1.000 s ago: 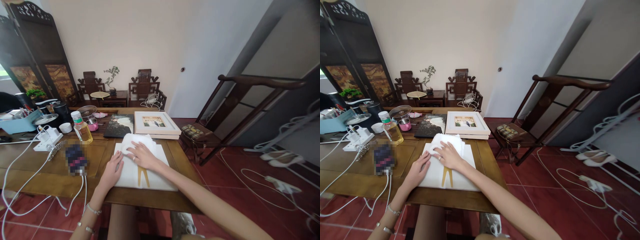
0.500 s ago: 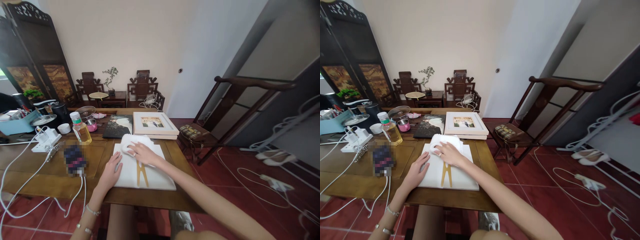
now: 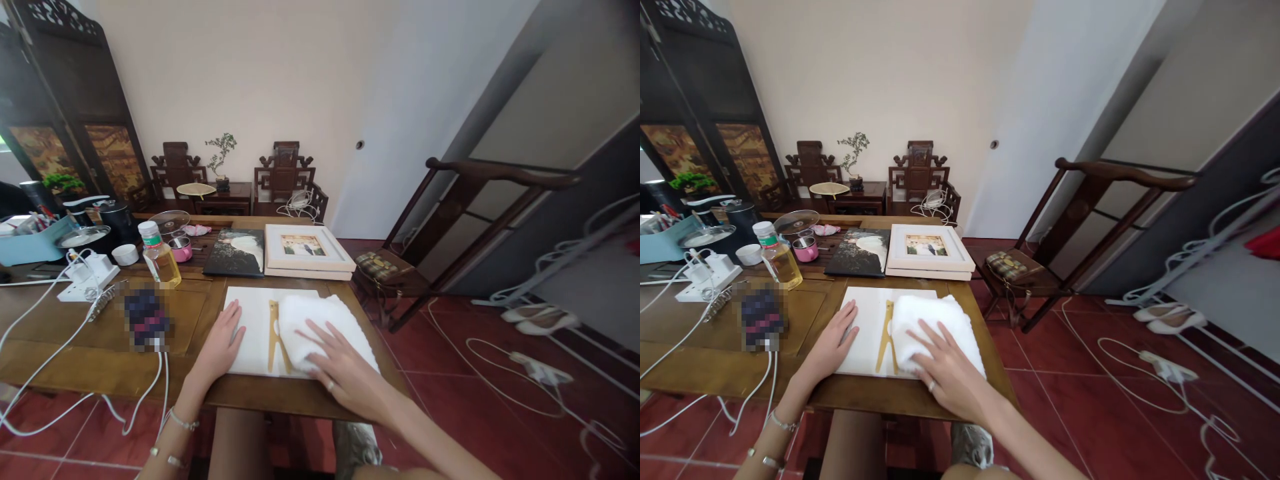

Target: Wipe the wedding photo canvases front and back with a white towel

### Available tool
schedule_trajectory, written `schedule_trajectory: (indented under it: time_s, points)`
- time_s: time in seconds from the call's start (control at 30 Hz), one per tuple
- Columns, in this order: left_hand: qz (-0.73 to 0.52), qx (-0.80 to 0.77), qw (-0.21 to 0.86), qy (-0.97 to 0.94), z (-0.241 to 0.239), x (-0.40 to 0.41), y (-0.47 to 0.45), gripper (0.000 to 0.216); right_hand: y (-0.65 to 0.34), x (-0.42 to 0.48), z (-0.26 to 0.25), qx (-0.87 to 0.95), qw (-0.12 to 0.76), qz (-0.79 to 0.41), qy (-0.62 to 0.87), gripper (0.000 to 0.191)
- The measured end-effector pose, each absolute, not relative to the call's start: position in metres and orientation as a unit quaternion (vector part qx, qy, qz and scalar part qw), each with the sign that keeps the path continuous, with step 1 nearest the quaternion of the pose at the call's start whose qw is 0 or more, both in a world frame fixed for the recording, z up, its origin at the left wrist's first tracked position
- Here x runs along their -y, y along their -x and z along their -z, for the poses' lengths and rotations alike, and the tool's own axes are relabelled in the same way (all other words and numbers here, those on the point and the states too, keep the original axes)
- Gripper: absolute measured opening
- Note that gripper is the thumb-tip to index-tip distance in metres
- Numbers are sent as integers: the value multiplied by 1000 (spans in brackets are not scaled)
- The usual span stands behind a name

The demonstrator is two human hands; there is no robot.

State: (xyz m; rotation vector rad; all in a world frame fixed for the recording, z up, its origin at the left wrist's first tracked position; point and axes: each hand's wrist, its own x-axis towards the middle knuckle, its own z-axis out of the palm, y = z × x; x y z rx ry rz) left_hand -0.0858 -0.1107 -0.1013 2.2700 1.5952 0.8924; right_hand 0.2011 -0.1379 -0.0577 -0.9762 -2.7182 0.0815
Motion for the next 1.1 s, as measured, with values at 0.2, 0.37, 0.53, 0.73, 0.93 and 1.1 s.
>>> schedule_trajectory:
  time_s: [0.2, 0.37, 0.53, 0.73, 0.93, 1.1]
  points:
    - [-282, -543, 100, -784, 100, 110, 86, 47, -216, 156, 57, 956, 119, -35, 265, 20]
    - [-275, -554, 88, -781, 99, 110, 87, 47, -208, 102, 58, 933, 144, -38, 328, 20]
    - [-282, -549, 92, -781, 97, 111, 88, 44, -195, 55, 61, 914, 172, -43, 364, 20]
    - [-294, -546, 102, -778, 99, 110, 88, 44, -197, 102, 58, 928, 157, -48, 334, 20]
    - [-307, -539, 108, -777, 101, 110, 88, 44, -218, 163, 54, 957, 124, -74, 253, 19]
    - [-292, -543, 113, -779, 99, 110, 88, 45, -215, 138, 53, 951, 107, -68, 283, 19]
